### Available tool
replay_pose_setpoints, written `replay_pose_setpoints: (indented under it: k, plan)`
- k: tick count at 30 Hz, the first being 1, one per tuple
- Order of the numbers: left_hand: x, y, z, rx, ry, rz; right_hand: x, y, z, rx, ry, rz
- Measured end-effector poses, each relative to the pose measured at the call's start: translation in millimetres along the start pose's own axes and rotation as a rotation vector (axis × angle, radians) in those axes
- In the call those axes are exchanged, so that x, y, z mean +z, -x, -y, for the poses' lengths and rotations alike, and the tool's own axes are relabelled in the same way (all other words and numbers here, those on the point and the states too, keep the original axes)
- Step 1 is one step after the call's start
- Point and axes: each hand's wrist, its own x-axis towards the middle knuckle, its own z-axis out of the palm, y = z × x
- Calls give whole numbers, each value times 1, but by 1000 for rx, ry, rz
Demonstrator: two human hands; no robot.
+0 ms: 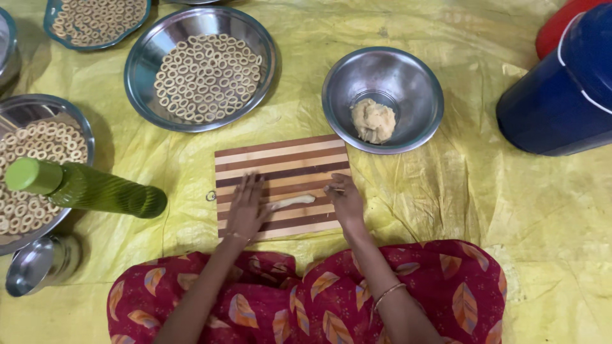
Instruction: The person rolls small pieces of dough into thin ropes on a wooden board, then joins the ends to form rings and places them into a metal tray. The process is repeated continuously with dough taken from a nearby bowl.
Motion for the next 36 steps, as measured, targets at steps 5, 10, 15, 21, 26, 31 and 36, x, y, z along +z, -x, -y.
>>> replay_pose_setpoints:
  k: [5,10,15,21,26,31,36]
  plan:
    - [-5,36,19,0,168,-209,1,2,9,3,10,3]
    - [-7,25,3,6,147,-376,1,7,9,64,-21,30]
    - [-41,9,7,-314,418,-298,-7,3,13,21,-86,23]
    - [-35,-2,-18,-93,343,-189,-4,14,35,55,-66,66]
    - [1,-5,-48,115,153,-228,-7,19,45,97,-30,66]
    - [-14,-21,-63,182,-13,-205,-11,17,44,100,-74,80]
    - [-44,-64,-63,-137,62,165,-3,16,42,69,-86,80]
